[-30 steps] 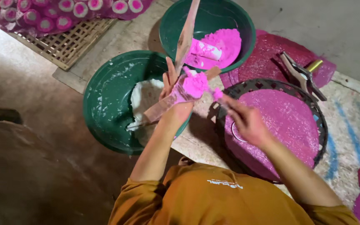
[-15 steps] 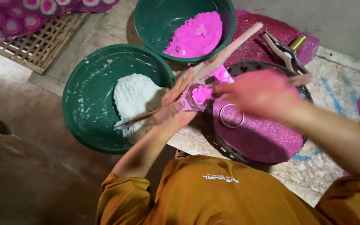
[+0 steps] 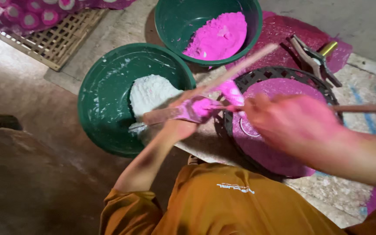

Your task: The person scoops pink and white powders into a handheld mold, presses the mold onto a tray, and releases the formed circular items. The person repeats this process to create multiple items and arranges them on a tray.

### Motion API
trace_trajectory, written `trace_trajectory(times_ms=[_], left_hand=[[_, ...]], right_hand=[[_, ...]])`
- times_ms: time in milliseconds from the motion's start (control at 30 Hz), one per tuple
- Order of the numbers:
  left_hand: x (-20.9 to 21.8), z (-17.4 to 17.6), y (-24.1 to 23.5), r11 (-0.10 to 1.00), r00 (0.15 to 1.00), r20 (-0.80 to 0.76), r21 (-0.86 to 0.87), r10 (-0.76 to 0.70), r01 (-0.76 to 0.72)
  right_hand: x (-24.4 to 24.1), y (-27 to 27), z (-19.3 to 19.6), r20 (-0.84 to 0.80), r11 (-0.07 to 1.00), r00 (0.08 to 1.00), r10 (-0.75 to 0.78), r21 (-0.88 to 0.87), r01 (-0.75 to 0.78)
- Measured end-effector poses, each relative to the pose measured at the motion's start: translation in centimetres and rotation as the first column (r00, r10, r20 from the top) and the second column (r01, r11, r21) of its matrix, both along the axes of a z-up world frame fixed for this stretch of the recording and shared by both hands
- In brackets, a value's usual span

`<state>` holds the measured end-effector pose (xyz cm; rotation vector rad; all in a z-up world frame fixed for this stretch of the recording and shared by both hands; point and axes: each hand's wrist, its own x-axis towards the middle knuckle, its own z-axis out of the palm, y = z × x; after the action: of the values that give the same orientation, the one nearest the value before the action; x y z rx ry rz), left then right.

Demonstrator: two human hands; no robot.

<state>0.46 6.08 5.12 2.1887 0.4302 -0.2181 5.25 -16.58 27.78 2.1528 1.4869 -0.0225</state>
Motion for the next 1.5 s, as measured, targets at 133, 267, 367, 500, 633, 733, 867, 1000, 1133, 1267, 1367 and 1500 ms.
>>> trace_trajectory(times_ms=[133,267,367,500,633,733,867,1000,1133,1267,1367,1500], left_hand=[[1.0,-2.8,-1.3,0.918,0.781,0.507,0.337,-0.364,0.21],[0.9,-5.5,-1.3,0.891,0.707,0.588,0.433,-0.393,0.135],[2.0,-5.4,0.9,0.821,0.959,0.088,0.541,-0.27,0.181],[1.9,-3.7,3.9,0.973,0.822,0.558,0.104,0.116,-0.207],[3.1,-2.7,2.0,0.895,0.609,0.793,0.259,0.017,-0.363],[3.6,-0.8,1.8,0.785,0.723,0.69,0.446,0.004,-0.43],[3.4,2.0,2.8,0.741,0.811,0.584,0.561,-0.038,-0.369],[4.7,3.4,1.5,0.786,0.926,0.369,0.548,0.081,-0.287],[6.6,2.1,1.0,0.659,0.941,0.322,0.686,0.104,-0.307],[6.6,0.0,5.3,0.804,0.816,0.523,0.361,0.245,-0.472],[4.7,-1.5,9.7,0.941,0.576,0.744,-0.269,0.339,-0.207],[4.2,-3.9,11.1,0.82,0.584,0.629,-0.561,0.514,-0.117]], right_hand=[[0.2,2.1,-6.8,-0.007,0.992,0.996,0.084,0.095,-0.083],[0.4,0.5,-10.2,0.164,0.853,0.928,0.334,0.365,-0.372],[1.2,-1.1,-8.1,-0.14,0.98,0.99,0.035,0.2,-0.006],[2.3,-3.2,-5.2,-0.241,0.878,0.935,-0.261,0.344,0.333],[2.8,-0.1,-11.3,-0.596,0.543,0.789,0.149,0.716,0.438],[1.9,1.2,-17.2,-0.578,0.392,0.755,0.311,0.801,0.452],[2.8,-1.1,-19.9,-0.781,0.507,0.59,0.204,0.6,0.619],[6.7,-1.1,-18.9,-0.778,0.44,0.549,0.307,0.627,0.643],[6.7,1.0,-20.7,-0.792,0.445,0.592,0.15,0.589,0.675],[6.5,0.4,-23.9,-0.747,0.485,0.588,0.309,0.656,0.578],[10.6,-0.6,-24.0,-0.833,0.527,0.484,0.267,0.547,0.651],[20.4,3.3,-20.0,-0.813,0.641,0.569,-0.126,0.371,0.672]])
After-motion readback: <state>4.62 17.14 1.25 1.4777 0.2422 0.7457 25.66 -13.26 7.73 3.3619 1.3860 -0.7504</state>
